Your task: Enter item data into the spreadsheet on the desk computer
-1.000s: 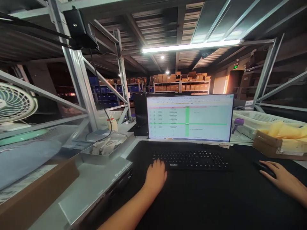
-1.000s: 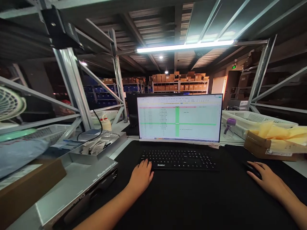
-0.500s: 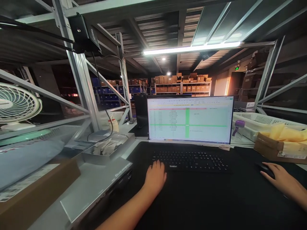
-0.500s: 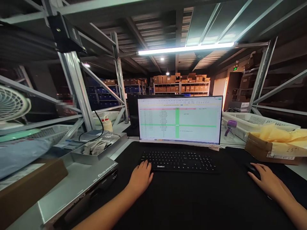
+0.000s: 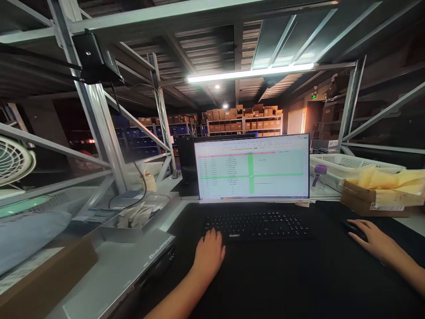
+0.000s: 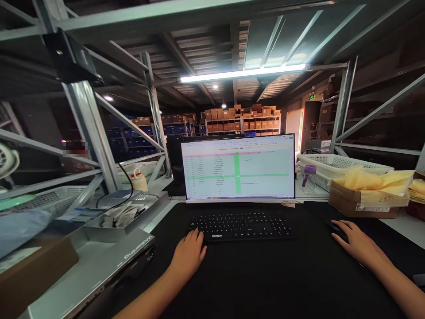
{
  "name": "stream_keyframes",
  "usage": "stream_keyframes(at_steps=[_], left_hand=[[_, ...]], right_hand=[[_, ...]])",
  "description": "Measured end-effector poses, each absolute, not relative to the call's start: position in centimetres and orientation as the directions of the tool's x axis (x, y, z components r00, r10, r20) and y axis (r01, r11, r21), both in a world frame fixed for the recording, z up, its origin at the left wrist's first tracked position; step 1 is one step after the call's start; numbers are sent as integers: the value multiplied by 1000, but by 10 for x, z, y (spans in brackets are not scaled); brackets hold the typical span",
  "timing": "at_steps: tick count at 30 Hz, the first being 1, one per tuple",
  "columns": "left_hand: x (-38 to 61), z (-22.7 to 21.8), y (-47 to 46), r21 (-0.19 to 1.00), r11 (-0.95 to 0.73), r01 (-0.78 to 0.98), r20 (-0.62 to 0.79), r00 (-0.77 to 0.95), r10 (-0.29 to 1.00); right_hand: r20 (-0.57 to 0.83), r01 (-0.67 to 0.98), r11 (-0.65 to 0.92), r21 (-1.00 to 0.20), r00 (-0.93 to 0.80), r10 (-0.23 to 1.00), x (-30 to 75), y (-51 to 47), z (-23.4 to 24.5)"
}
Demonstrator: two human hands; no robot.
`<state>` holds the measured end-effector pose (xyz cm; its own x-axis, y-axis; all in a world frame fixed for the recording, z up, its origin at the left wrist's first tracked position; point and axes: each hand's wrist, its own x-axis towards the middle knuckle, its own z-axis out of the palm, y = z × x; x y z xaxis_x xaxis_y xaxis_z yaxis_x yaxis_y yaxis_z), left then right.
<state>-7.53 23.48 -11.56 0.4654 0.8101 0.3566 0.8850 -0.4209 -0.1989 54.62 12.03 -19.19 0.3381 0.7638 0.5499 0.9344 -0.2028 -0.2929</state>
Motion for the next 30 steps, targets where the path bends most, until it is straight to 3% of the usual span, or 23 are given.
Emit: stream_keyframes(at_steps=[30], left_hand=[[-81,-121,249,-278,-434,857,367,513,776]], right_hand=[[565,889,-425,-169,441,697,512,107,-169]])
